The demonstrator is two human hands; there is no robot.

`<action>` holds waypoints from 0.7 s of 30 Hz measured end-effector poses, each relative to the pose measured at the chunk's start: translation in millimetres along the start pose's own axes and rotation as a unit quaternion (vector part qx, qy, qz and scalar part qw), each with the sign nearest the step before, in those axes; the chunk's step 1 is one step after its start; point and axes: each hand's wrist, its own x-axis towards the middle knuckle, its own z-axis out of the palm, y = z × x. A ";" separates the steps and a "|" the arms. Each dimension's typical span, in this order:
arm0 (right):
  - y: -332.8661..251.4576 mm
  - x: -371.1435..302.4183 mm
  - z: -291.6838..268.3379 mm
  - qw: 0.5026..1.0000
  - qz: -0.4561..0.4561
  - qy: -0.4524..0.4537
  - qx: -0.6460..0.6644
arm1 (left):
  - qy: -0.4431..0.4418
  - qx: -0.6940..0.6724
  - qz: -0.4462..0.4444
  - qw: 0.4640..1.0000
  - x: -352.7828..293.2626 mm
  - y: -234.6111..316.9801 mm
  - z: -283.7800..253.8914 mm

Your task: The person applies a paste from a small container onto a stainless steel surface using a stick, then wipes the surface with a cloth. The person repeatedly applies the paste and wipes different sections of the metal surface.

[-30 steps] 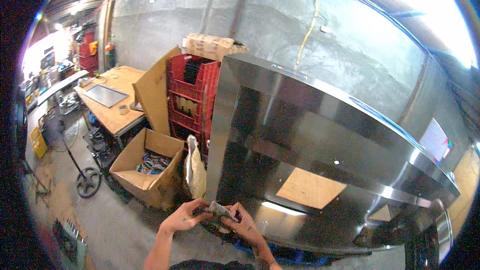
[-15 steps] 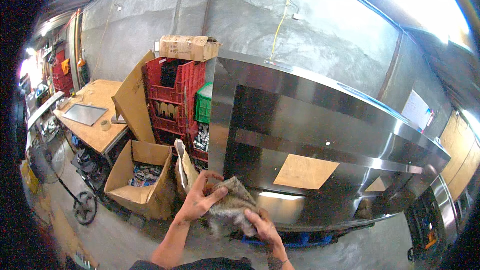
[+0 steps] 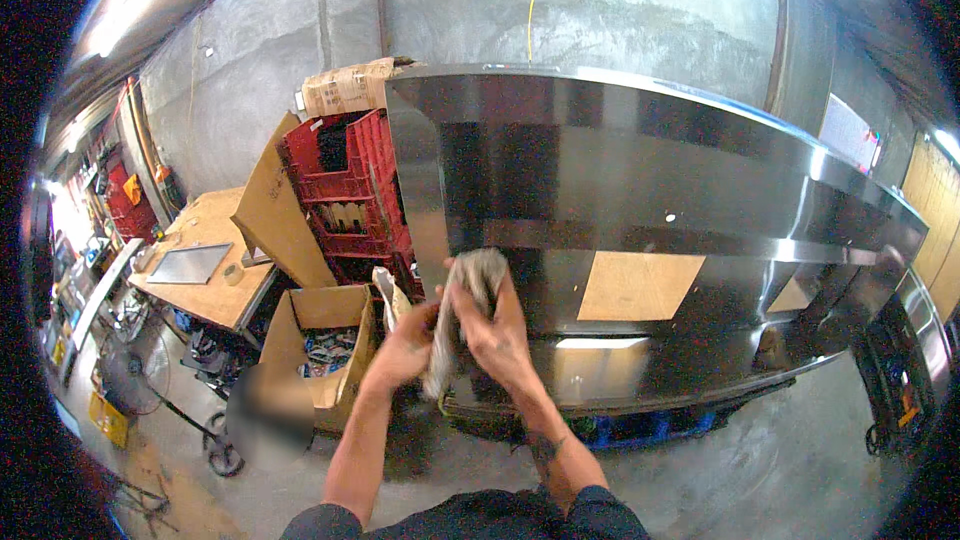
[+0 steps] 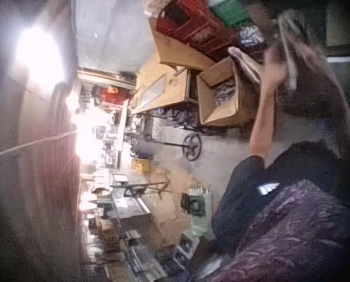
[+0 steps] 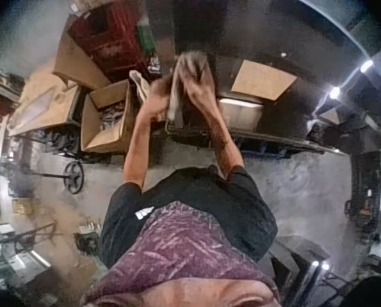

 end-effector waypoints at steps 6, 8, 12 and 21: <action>-23.6 95.1 7.5 0.913 -0.280 0.103 -0.277 | 0.283 0.348 0.111 0.887 58.9 37.9 -32.0; -24.3 115.5 26.6 0.867 -0.364 0.124 -0.318 | 0.249 0.317 0.214 0.890 85.0 26.0 -38.4; -34.1 117.5 46.6 0.797 -0.417 0.155 -0.408 | 0.194 0.389 0.253 0.864 83.5 42.1 -33.2; -22.3 128.9 55.8 0.853 -0.405 0.131 -0.303 | 0.217 0.356 0.110 0.902 98.0 19.6 -8.4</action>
